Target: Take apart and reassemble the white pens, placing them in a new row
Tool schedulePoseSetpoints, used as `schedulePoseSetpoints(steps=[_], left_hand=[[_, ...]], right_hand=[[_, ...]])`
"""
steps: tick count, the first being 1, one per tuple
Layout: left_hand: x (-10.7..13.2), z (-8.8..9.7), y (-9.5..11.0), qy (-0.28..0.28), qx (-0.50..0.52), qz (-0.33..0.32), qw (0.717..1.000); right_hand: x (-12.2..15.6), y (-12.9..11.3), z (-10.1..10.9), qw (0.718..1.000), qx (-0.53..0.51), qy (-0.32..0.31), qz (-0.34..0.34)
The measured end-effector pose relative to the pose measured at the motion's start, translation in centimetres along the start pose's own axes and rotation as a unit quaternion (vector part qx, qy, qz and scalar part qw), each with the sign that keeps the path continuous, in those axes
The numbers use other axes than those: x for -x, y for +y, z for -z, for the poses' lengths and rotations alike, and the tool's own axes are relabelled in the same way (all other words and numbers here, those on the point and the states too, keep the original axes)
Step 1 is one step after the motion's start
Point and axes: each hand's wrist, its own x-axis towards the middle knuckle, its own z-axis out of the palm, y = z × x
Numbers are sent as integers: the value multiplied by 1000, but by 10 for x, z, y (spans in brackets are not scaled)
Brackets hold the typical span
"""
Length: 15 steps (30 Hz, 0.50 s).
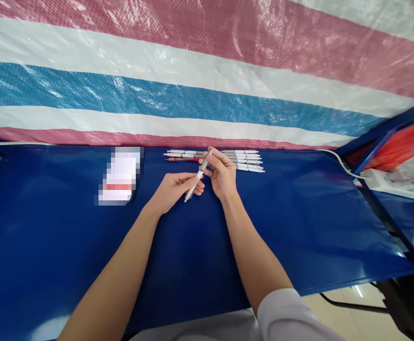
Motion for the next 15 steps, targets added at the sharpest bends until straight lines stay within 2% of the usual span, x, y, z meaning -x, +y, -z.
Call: schedulePoseSetpoints(steps=[5, 10, 13, 15], left_hand=[[-1, -4, -2, 64, -37, -46, 996], [-1, -9, -2, 102, -55, -53, 992], [-1, -8, 0, 97, -63, -60, 991], [0, -6, 1, 68, -55, -54, 995]], right_hand=[[-1, 2, 1, 1000, 15, 14, 1], [-1, 3, 0, 1000, 19, 9, 10], [0, 3, -1, 1000, 15, 14, 19], [0, 3, -1, 1000, 11, 13, 23]])
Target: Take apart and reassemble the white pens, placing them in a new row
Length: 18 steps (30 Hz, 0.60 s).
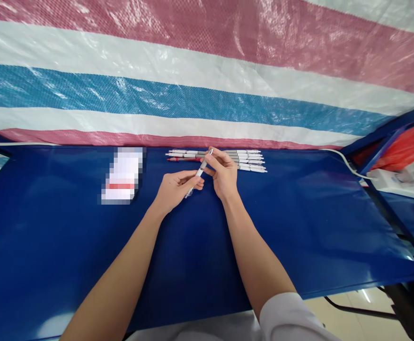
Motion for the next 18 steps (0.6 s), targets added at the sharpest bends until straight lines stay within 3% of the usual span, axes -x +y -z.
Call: schedulePoseSetpoints(steps=[5, 15, 18], left_hand=[[-1, 9, -1, -107, 80, 73, 988], [-1, 4, -3, -28, -6, 18, 999], [-1, 6, 0, -32, -8, 19, 999]], right_hand=[[1, -1, -1, 999, -7, -18, -27], [0, 0, -2, 1000, -9, -12, -14], [1, 0, -2, 1000, -11, -3, -11]])
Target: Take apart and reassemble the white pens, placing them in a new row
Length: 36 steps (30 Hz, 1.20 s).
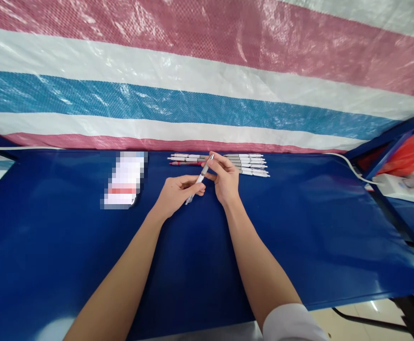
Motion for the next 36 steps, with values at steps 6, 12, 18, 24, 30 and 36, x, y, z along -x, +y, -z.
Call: schedulePoseSetpoints(steps=[6, 12, 18, 24, 30, 36], left_hand=[[1, 7, 4, -107, 41, 48, 992], [0, 3, 0, -15, 51, 26, 998], [2, 3, 2, -2, 47, 26, 999], [1, 2, -1, -17, 12, 29, 999], [2, 4, 1, -45, -7, 34, 998], [4, 10, 7, -138, 77, 76, 984]], right_hand=[[2, -2, 1, 998, -28, -46, -29], [1, -3, 1, 998, -42, -37, -25], [-1, -2, -1, 999, -25, 5, -21], [-2, 1, -2, 999, -24, 31, -9], [-1, 1, -2, 999, -27, 14, -15], [2, -5, -3, 997, -46, -27, -52]])
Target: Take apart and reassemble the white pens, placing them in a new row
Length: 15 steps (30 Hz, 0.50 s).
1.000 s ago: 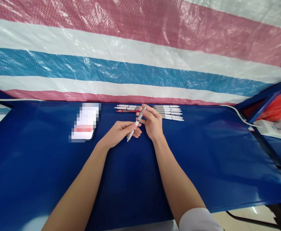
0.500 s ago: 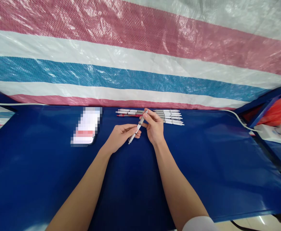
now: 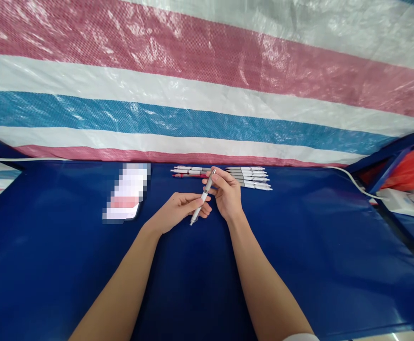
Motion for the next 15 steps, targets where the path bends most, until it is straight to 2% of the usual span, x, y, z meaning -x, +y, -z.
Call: schedulePoseSetpoints(steps=[6, 9, 12, 15], left_hand=[[-3, -2, -7, 98, -33, -20, 994], [-5, -4, -9, 121, -63, -37, 990], [-4, -4, -5, 119, -73, -35, 990], [-1, -2, 1, 63, -54, -13, 996]], right_hand=[[-1, 1, 0, 999, 8, 36, 30], [-2, 2, 0, 998, 14, 48, 42], [-2, 2, 0, 998, 19, 42, 43], [-1, 1, 0, 999, 18, 26, 29]])
